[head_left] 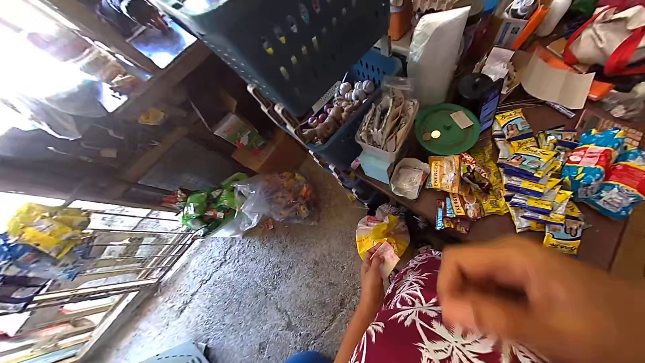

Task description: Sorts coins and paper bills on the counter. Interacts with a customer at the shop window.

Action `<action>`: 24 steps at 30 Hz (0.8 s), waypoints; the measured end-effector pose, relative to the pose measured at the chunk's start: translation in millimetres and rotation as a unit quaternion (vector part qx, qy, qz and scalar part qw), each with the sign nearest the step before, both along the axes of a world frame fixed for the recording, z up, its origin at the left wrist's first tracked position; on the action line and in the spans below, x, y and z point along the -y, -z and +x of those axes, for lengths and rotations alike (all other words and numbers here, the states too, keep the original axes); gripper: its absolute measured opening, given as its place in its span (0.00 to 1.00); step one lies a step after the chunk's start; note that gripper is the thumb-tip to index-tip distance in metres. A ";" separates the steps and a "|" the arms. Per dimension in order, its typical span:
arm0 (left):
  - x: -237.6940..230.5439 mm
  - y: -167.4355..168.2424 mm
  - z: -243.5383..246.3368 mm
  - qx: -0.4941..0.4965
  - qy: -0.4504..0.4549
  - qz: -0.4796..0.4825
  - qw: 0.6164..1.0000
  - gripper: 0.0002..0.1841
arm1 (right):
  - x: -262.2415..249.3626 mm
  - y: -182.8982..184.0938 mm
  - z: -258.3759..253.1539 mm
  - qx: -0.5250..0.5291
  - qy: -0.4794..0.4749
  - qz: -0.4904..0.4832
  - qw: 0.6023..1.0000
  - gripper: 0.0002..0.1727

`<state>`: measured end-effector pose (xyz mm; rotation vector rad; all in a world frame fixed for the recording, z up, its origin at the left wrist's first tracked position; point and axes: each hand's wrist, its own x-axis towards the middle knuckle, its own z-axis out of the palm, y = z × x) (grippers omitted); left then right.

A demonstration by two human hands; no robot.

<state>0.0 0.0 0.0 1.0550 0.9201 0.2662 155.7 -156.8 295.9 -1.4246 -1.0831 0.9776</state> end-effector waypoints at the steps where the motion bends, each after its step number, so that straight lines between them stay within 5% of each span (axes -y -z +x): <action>1: 2.9 -3.8 4.0 -0.008 -0.012 0.008 1.000 0.17 | 2.2 20.6 29.3 0.001 0.014 -0.054 0.998 0.14; 4: 14.0 -13.2 18.8 -0.030 -0.065 0.009 0.997 0.17 | 14.3 81.7 146.3 0.086 0.163 -0.183 0.966 0.18; 7: 24.4 -15.1 29.8 -0.043 -0.105 0.012 0.994 0.15 | 35.2 150.2 267.2 0.202 0.331 -0.256 0.886 0.27; 10: 37.8 -17.4 40.3 -0.050 -0.136 0.013 0.989 0.15 | 50.9 193.5 336.7 0.275 0.395 -0.329 0.812 0.43; 16: 57.0 -22.9 48.4 -0.074 -0.175 0.033 0.981 0.15 | 22.2 241.7 372.9 0.320 0.424 -0.375 0.760 0.64; 24: 62.9 -28.3 68.8 -0.102 -0.150 0.052 0.982 0.15 | 11.5 252.1 386.3 0.313 0.445 -0.363 0.756 0.58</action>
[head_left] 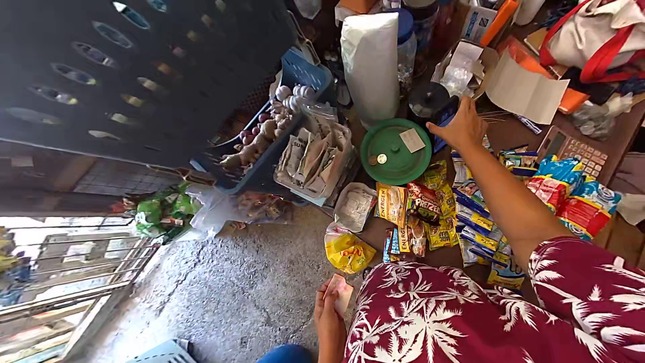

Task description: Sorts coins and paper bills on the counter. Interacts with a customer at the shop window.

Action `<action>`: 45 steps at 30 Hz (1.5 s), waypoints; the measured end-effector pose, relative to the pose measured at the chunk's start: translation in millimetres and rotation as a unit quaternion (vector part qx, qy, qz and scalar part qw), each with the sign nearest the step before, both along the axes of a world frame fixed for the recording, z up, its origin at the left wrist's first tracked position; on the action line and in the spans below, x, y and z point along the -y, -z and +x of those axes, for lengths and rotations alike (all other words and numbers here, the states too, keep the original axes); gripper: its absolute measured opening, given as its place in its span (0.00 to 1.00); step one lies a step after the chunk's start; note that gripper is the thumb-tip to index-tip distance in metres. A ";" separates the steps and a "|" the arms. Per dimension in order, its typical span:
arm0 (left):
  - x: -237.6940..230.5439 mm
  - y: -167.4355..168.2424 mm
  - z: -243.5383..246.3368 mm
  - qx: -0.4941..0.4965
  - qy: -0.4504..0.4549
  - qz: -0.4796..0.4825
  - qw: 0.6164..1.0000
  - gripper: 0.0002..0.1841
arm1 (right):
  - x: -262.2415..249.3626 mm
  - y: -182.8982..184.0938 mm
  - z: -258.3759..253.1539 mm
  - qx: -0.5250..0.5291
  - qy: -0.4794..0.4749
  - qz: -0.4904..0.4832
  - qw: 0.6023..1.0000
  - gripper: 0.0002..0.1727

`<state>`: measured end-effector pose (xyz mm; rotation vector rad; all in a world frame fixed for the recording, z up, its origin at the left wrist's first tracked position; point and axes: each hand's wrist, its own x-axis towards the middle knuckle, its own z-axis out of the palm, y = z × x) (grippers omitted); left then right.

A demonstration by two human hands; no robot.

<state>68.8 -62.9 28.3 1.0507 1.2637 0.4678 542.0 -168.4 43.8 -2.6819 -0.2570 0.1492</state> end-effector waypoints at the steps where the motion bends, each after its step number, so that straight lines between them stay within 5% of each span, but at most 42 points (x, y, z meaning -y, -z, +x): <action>1: -0.6 -0.5 2.7 -0.005 0.008 0.000 1.000 0.15 | 4.2 -3.2 0.9 -0.004 -0.003 0.011 1.000 0.58; 7: -0.8 2.2 16.6 0.004 0.023 -0.003 1.000 0.14 | 50.4 -47.3 25.3 0.018 -0.004 0.119 0.993 0.57; 11: -0.5 2.2 20.7 0.007 0.019 -0.006 1.000 0.14 | 79.3 -67.3 60.5 0.068 0.016 0.091 0.993 0.59; 20: 1.2 6.2 19.7 -0.008 0.010 -0.015 1.000 0.15 | 116.6 -39.6 117.8 0.080 0.043 -0.017 0.996 0.61; 28: 4.9 3.2 27.0 -0.019 0.015 -0.004 1.000 0.15 | 106.9 -10.4 128.2 0.064 0.163 0.025 0.984 0.62; 34: 6.1 4.8 25.4 -0.029 0.033 0.002 0.999 0.16 | 116.7 -10.2 137.2 0.035 0.021 0.001 0.999 0.60; 39: 5.8 2.8 29.7 -0.030 0.035 0.004 0.999 0.15 | 94.6 -56.7 127.3 -0.065 -0.073 -0.051 0.994 0.52; 45: 6.1 7.0 27.0 -0.027 0.042 0.009 0.999 0.17 | 78.5 -21.1 167.6 -0.032 -0.174 -0.120 0.977 0.58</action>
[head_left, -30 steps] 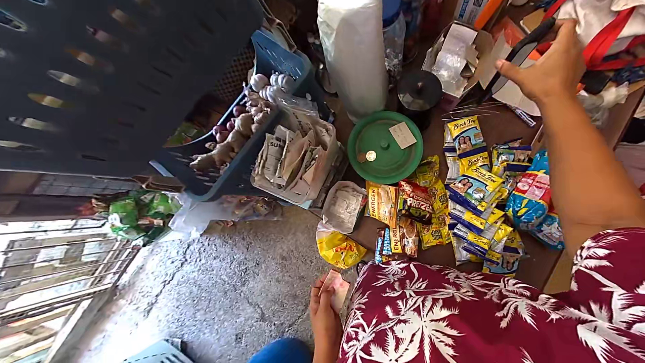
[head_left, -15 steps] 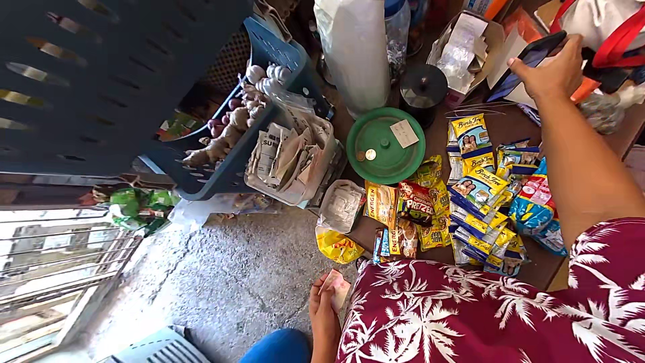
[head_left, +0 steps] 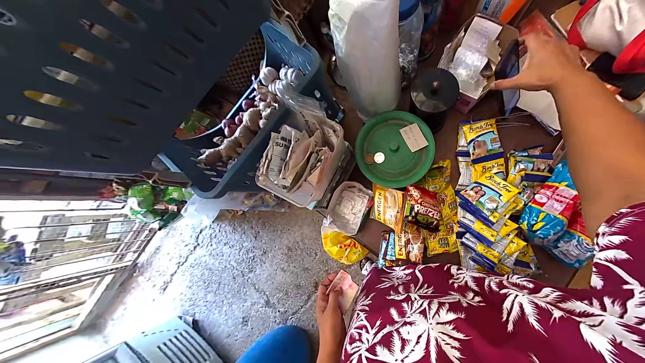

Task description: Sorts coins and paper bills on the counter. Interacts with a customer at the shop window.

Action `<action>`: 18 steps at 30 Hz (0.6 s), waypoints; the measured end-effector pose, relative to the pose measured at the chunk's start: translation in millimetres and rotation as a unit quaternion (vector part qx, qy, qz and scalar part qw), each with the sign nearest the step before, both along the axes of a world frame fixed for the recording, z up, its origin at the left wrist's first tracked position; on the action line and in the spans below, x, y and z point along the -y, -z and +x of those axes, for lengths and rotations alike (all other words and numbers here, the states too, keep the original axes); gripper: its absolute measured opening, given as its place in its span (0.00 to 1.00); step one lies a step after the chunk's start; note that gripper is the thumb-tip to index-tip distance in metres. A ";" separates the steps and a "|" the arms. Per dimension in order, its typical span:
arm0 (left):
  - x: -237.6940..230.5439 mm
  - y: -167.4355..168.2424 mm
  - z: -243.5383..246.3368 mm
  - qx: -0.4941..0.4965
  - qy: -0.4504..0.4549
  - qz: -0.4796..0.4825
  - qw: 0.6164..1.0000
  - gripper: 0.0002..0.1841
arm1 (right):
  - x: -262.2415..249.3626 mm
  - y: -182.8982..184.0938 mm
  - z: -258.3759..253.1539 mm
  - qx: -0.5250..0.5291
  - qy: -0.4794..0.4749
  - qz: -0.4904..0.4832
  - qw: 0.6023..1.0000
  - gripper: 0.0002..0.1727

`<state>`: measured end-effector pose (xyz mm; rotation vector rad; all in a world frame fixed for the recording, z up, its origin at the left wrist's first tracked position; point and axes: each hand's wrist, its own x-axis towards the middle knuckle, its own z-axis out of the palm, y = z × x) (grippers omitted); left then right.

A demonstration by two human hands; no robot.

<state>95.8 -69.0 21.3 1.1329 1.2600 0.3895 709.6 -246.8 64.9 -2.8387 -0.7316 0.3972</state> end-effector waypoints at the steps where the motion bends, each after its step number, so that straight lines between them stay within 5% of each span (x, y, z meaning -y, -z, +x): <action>1: 0.4 -0.9 0.0 0.000 -0.003 -0.001 1.000 0.16 | -7.1 0.5 0.9 -0.004 -0.010 -0.021 1.000 0.58; 13: -2.1 1.8 -5.6 -0.017 0.000 0.013 1.000 0.18 | -52.7 3.6 -3.3 -0.003 -0.006 -0.160 0.987 0.59; 18: -5.2 2.6 -4.7 -0.018 0.016 0.009 1.000 0.17 | -49.0 -19.5 -24.4 -0.012 -0.027 0.045 0.999 0.43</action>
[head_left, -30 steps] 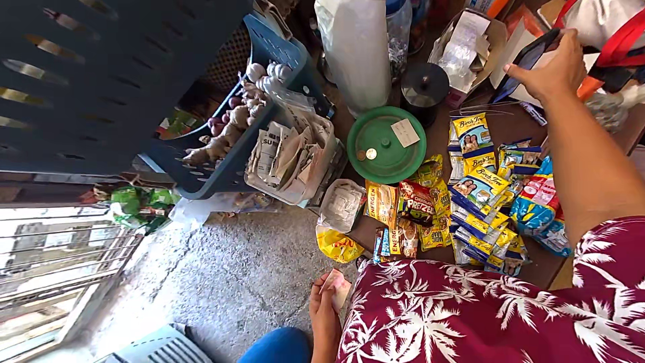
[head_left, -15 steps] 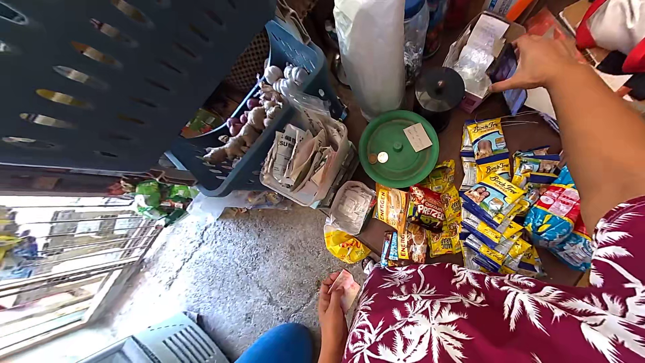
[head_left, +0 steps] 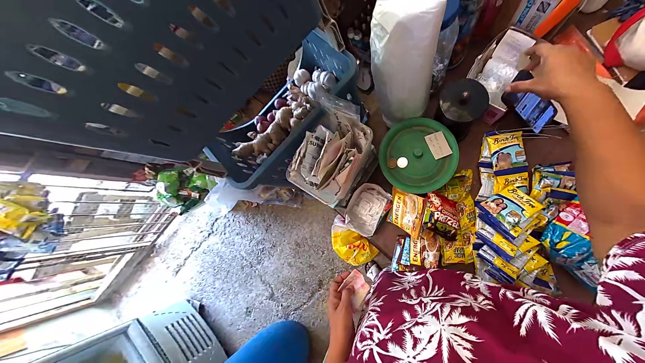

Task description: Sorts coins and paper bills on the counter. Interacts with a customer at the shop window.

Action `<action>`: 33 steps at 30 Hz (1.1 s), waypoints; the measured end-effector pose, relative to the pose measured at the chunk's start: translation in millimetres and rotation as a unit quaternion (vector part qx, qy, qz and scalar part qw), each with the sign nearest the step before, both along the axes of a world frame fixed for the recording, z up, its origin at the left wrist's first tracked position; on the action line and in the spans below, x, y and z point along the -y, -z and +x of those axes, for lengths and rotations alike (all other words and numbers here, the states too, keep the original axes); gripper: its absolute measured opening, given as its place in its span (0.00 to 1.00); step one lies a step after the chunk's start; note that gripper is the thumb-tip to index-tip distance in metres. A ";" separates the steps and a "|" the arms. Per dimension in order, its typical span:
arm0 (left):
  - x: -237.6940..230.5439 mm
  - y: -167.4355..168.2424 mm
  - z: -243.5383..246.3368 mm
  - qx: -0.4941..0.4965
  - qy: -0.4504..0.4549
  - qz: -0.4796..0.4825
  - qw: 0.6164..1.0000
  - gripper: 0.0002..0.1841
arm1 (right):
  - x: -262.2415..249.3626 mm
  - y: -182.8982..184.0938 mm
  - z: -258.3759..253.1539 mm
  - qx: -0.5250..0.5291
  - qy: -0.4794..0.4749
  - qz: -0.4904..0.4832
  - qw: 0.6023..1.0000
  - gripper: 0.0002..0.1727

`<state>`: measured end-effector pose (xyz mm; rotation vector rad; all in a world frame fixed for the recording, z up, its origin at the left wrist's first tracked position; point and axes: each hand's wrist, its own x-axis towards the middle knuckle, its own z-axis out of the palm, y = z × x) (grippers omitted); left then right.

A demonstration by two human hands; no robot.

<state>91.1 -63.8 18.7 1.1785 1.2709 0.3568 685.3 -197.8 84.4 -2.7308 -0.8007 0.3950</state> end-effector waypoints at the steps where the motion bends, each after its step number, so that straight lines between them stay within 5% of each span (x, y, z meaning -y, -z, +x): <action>1: -0.3 0.8 -0.1 0.005 -0.001 -0.004 1.000 0.17 | -4.2 -3.3 -9.0 -0.017 -0.008 0.048 0.999 0.42; 6: 0.8 -1.8 -1.1 0.003 0.022 -0.012 1.000 0.18 | -32.1 0.0 -64.8 -0.006 -0.015 -0.039 0.999 0.66; 10: -3.7 3.2 -7.9 0.015 0.030 0.013 0.999 0.19 | -61.4 10.6 -85.1 0.019 0.006 -0.049 0.999 0.71; 20: -5.0 3.7 -26.5 0.056 -0.025 0.001 0.998 0.18 | -75.4 28.2 -108.0 -0.005 0.119 -0.051 0.992 0.71; 33: 10.0 7.6 -62.5 0.070 -0.102 -0.007 0.992 0.17 | -70.3 54.1 -108.8 0.037 0.201 0.146 0.968 0.60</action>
